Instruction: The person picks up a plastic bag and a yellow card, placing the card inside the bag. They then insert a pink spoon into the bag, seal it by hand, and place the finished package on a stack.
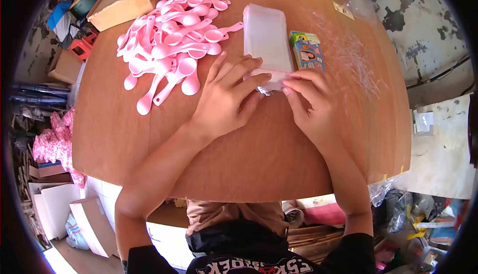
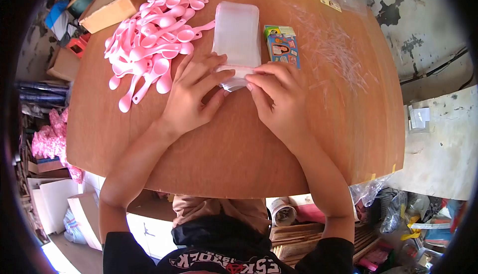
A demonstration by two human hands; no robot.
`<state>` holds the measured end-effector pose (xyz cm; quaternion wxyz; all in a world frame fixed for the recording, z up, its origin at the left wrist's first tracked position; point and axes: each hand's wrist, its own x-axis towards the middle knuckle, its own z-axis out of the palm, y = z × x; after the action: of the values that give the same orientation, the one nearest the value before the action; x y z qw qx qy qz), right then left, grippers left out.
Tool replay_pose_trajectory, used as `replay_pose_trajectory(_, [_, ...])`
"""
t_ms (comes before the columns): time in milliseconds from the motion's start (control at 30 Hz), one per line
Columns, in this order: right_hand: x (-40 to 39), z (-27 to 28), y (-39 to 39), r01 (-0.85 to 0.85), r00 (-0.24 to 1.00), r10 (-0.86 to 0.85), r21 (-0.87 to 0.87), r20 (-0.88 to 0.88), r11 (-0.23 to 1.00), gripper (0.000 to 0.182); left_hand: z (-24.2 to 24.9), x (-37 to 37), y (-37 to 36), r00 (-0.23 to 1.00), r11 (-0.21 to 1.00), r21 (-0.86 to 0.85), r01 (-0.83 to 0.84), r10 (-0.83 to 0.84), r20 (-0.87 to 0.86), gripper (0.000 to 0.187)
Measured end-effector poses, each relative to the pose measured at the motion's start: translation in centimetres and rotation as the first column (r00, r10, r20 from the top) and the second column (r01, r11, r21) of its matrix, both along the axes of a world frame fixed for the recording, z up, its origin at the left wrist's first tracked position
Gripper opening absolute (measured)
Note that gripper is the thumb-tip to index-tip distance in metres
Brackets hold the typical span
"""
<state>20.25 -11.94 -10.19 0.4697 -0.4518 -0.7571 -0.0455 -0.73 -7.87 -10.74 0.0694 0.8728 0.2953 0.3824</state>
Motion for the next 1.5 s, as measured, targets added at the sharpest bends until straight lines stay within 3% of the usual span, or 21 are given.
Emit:
replay_pose_trajectory(167, [0.1,0.2,-0.6,0.063,0.993,-0.068,-0.058,-0.1,0.996,0.014,0.2,0.2,-0.2,0.999,0.998,-0.054,0.021,-0.018,0.046,0.049])
replay_pose_trajectory(233, [0.0,0.3,-0.7,0.033,0.926,-0.097,-0.179,-0.366,0.983,0.012,0.2,0.1,-0.1,0.999,0.998,-0.061,0.028,-0.027,0.025,0.052])
replay_pose_trajectory(367, [0.3,0.4,-0.9,0.13,0.871,-0.235,-0.257,-0.432,0.958,0.01,0.2,0.0,-0.1,0.997,0.996,-0.09,0.026,-0.02,0.069,0.05])
replay_pose_trajectory(467, [0.3,0.9,-1.0,0.173,0.814,-0.299,-0.284,-0.498,0.943,0.01,0.1,-0.2,0.0,0.998,1.0,-0.014,0.015,-0.016,-0.055,0.051])
replay_pose_trajectory(533, [0.2,0.9,-0.9,0.177,0.898,-0.204,-0.103,-0.391,0.979,0.009,0.1,-0.2,-0.1,0.998,1.0,0.02,0.01,-0.008,-0.059,0.051])
replay_pose_trajectory(633, [-0.2,1.0,-1.2,0.139,0.956,-0.154,-0.076,-0.248,0.987,0.009,0.0,0.0,-0.1,0.999,1.0,-0.027,0.012,-0.011,0.044,0.05])
replay_pose_trajectory(767, [-0.8,0.6,-1.4,0.09,0.947,-0.132,-0.152,-0.293,0.984,0.01,0.2,0.0,-0.3,0.998,0.999,-0.04,0.029,-0.027,0.059,0.049])
replay_pose_trajectory(833, [-0.8,0.8,-1.3,0.05,0.956,-0.1,-0.184,-0.274,0.982,0.009,-0.2,0.0,-0.3,0.995,1.0,0.027,0.014,-0.011,-0.103,0.053])
replay_pose_trajectory(967, [-0.2,0.8,-1.1,0.007,0.928,-0.079,-0.196,-0.364,0.981,0.008,-0.1,0.0,-0.4,0.992,1.0,0.029,0.008,-0.004,-0.127,0.055])
replay_pose_trajectory(1100, [0.2,1.3,-1.6,0.161,0.894,-0.177,-0.073,-0.412,0.984,0.011,-0.1,0.0,-0.4,0.992,0.999,0.038,0.005,0.0,-0.127,0.055])
replay_pose_trajectory(1167, [0.2,1.7,-1.8,0.229,0.97,-0.205,0.202,-0.132,0.952,0.016,-0.1,-0.1,-0.4,0.993,0.999,0.04,0.008,-0.003,-0.114,0.054])
replay_pose_trajectory(1200, [0.1,1.7,-2.1,0.229,0.97,-0.206,0.203,-0.129,0.952,0.016,-0.1,-0.1,-0.4,0.999,1.0,-0.004,0.004,-0.004,-0.035,0.053])
replay_pose_trajectory(1267, [-0.4,1.5,-2.6,0.057,0.997,-0.064,0.133,0.045,0.989,0.021,0.0,0.0,-0.4,0.999,0.999,-0.048,0.006,-0.004,0.047,0.052])
replay_pose_trajectory(1333, [-0.9,1.1,-2.6,-0.042,0.996,0.032,0.118,0.082,0.992,0.023,0.3,0.3,-0.5,0.919,0.997,0.051,0.05,-0.066,0.388,0.044])
replay_pose_trajectory(1367, [-1.0,1.0,-2.6,-0.143,0.985,0.132,0.098,0.114,0.985,0.025,0.6,0.1,-0.5,0.919,0.997,0.052,0.05,-0.066,0.389,0.044])
replay_pose_trajectory(1433, [-1.1,1.5,-2.9,-0.206,0.972,0.197,0.064,0.126,0.976,0.023,1.5,-0.9,-0.6,0.98,0.97,0.2,0.14,-0.164,0.112,0.031])
replay_pose_trajectory(1467, [-1.0,2.2,-3.0,-0.197,0.978,0.193,0.052,0.082,0.979,0.022,1.4,-1.4,-0.5,0.98,0.97,0.201,0.137,-0.162,0.112,0.031])
replay_pose_trajectory(1500, [-0.7,2.6,-3.1,-0.187,0.982,0.186,0.039,0.038,0.982,0.022,1.2,-1.8,-0.2,0.954,0.972,0.094,0.215,-0.23,0.194,0.023])
